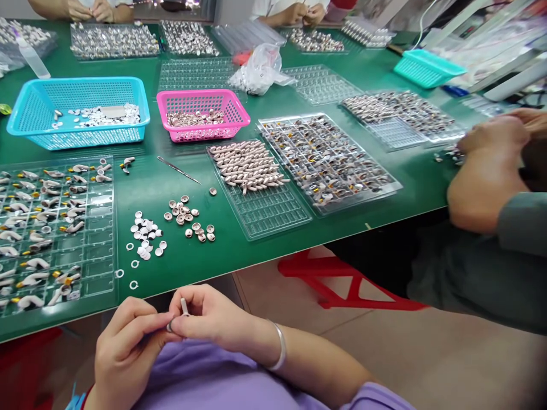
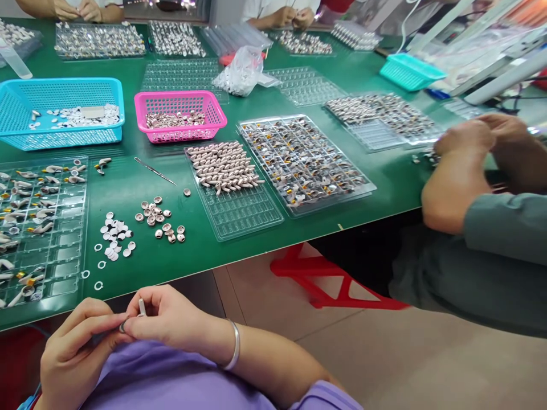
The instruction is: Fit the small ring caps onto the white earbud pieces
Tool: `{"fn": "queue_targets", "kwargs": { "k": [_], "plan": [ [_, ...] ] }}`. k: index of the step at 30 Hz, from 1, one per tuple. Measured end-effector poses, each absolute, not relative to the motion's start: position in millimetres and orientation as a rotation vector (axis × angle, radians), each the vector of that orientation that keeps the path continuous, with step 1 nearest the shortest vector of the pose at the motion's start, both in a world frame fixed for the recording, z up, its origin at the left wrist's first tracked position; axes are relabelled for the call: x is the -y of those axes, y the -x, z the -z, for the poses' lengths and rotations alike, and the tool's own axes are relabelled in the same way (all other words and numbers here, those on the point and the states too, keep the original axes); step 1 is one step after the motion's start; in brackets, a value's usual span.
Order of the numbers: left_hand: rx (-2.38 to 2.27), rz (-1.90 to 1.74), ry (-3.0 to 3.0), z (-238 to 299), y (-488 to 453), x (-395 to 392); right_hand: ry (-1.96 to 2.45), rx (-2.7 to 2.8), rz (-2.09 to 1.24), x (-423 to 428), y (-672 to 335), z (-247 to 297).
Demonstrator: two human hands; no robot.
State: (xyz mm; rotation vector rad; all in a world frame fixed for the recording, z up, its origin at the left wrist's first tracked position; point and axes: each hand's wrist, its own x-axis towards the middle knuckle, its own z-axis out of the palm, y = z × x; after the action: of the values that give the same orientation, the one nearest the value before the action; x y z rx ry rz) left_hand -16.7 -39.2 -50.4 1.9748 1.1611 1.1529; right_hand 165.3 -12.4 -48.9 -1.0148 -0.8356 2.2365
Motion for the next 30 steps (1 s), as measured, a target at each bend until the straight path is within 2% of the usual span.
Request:
{"fn": "queue_targets", "kwargs": {
  "k": [5, 13, 24, 30],
  "plan": [
    [-1.099, -1.114, -2.001, 43, 19, 30, 0.996, 0.707, -2.128, 22, -156, 59],
    [-1.189, -0.960, -1.639, 30, 26, 21, 0.688, 0.742, -2.343, 8, -173, 60],
    [-1.314, -0.950, -1.495, 26, 22, 25, 0.604, 0.544, -2.440, 13, -168, 69],
    [-1.405, -0.887, -1.041, 34, 25, 32, 0.589, 0.439, -2.403, 17, -167, 70]
  ]
}}
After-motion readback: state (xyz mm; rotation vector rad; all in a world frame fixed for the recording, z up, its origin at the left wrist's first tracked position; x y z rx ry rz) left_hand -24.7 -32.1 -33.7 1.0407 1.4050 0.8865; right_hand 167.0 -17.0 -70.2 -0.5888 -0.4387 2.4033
